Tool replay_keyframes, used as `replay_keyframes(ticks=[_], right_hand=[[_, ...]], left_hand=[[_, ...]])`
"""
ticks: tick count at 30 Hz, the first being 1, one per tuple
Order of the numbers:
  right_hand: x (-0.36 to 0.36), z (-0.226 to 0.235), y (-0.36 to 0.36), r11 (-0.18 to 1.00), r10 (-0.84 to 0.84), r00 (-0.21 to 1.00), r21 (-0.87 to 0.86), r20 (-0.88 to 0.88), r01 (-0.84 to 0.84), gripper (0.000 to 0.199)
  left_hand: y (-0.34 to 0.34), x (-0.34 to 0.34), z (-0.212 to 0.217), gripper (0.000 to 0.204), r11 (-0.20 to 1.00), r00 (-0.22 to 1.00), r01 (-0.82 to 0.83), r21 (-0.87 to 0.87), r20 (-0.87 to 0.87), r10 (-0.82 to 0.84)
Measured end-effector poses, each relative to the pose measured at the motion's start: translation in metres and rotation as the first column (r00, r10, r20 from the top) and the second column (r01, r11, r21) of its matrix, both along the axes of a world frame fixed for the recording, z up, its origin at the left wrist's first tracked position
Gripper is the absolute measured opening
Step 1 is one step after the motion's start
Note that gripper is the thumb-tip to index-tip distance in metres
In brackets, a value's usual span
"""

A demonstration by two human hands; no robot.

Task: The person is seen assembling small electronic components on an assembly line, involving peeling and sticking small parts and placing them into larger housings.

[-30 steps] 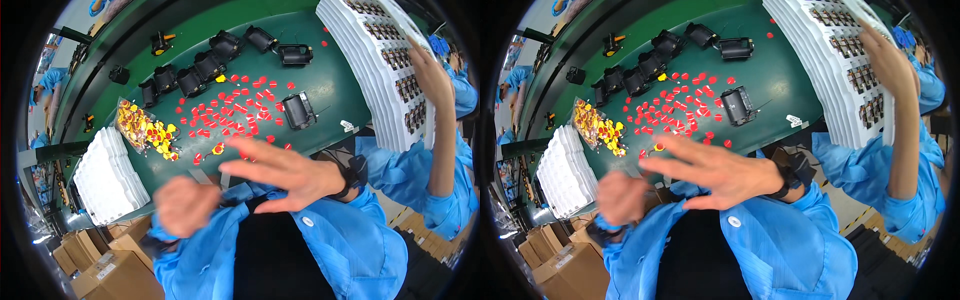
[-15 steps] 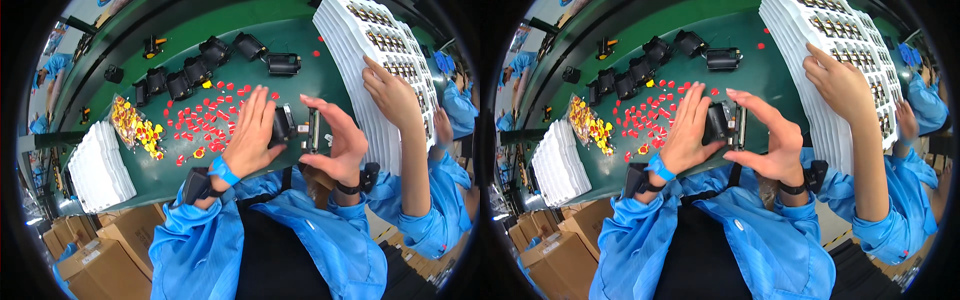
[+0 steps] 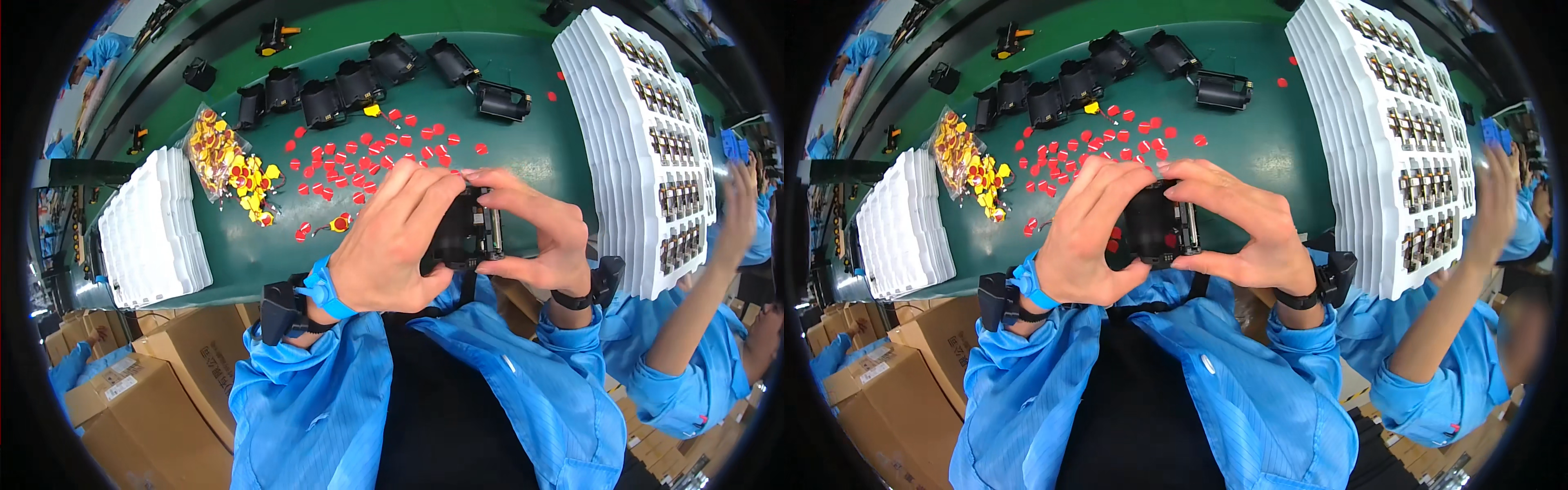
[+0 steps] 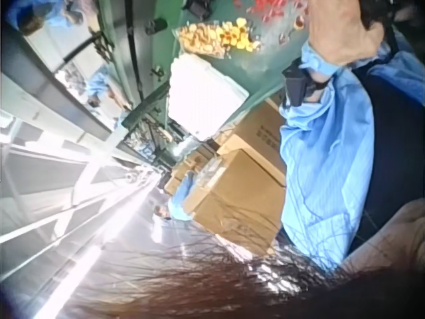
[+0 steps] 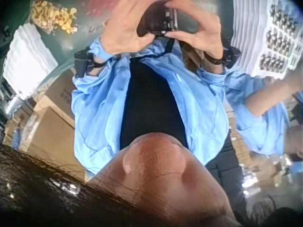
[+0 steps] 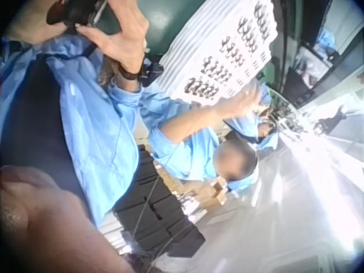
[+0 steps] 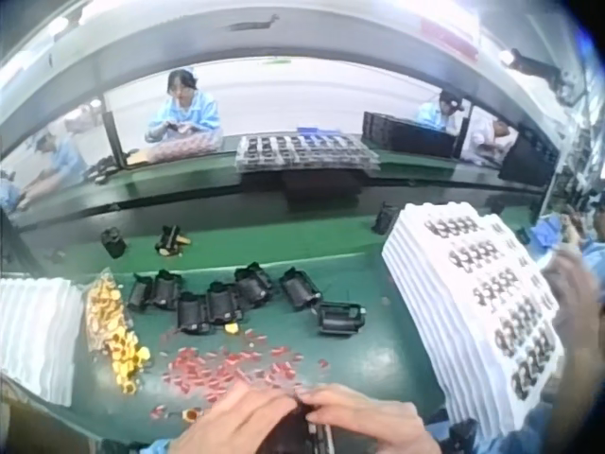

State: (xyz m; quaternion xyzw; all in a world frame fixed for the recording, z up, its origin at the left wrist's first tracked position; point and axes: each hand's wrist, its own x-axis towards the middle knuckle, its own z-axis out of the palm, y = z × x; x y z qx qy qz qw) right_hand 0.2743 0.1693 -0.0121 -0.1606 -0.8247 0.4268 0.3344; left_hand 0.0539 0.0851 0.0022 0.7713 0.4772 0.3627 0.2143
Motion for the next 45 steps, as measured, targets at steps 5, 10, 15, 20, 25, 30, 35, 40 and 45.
replay_keyframes(ticks=[5,10,15,20,25,30,35,40,45], right_hand=[[-0.011,-0.004,0.000,0.988,0.060,0.997,-0.140,-0.045,-0.066,0.057],[-0.019,-0.018,-0.004,0.965,0.067,0.974,-0.236,-0.217,-0.119,0.053],[-0.013,-0.005,-0.006,0.993,0.107,0.994,-0.053,0.023,-0.106,0.051],[-0.017,0.006,-0.023,0.957,0.089,0.976,0.253,0.199,-0.139,0.052],[-0.024,0.001,-0.033,0.929,0.085,0.931,0.309,0.356,-0.203,0.069],[-0.026,-0.004,-0.030,0.993,0.108,0.990,0.042,0.091,-0.112,0.086],[-0.033,-0.012,-0.038,0.948,-0.256,0.965,-0.181,0.059,0.263,0.020],[-0.035,-0.012,-0.044,0.939,-0.314,0.944,-0.114,0.105,0.325,0.018],[-0.042,-0.011,-0.051,0.953,-0.291,0.957,0.084,0.007,0.290,0.024]], left_hand=[[-0.004,-0.014,0.000,0.072,1.000,0.997,-0.013,0.024,0.080,0.011],[-0.004,-0.016,-0.002,0.072,0.999,0.973,-0.029,-0.031,0.230,0.036],[-0.005,-0.021,-0.009,0.071,0.999,0.962,-0.045,-0.022,0.269,0.049],[-0.009,-0.020,-0.019,0.072,0.990,0.901,-0.043,-0.133,0.424,0.096],[-0.016,-0.019,-0.017,0.074,0.987,0.924,-0.087,-0.135,0.359,0.131],[-0.021,-0.022,-0.008,0.074,0.986,0.934,-0.130,-0.107,0.322,0.158],[-0.023,-0.008,-0.006,0.070,0.991,0.980,-0.133,0.014,0.151,0.130],[-0.024,-0.004,0.000,0.054,0.978,0.957,-0.194,-0.078,0.206,0.206],[-0.023,0.000,-0.009,0.038,0.958,0.921,-0.247,-0.147,0.272,0.279]])
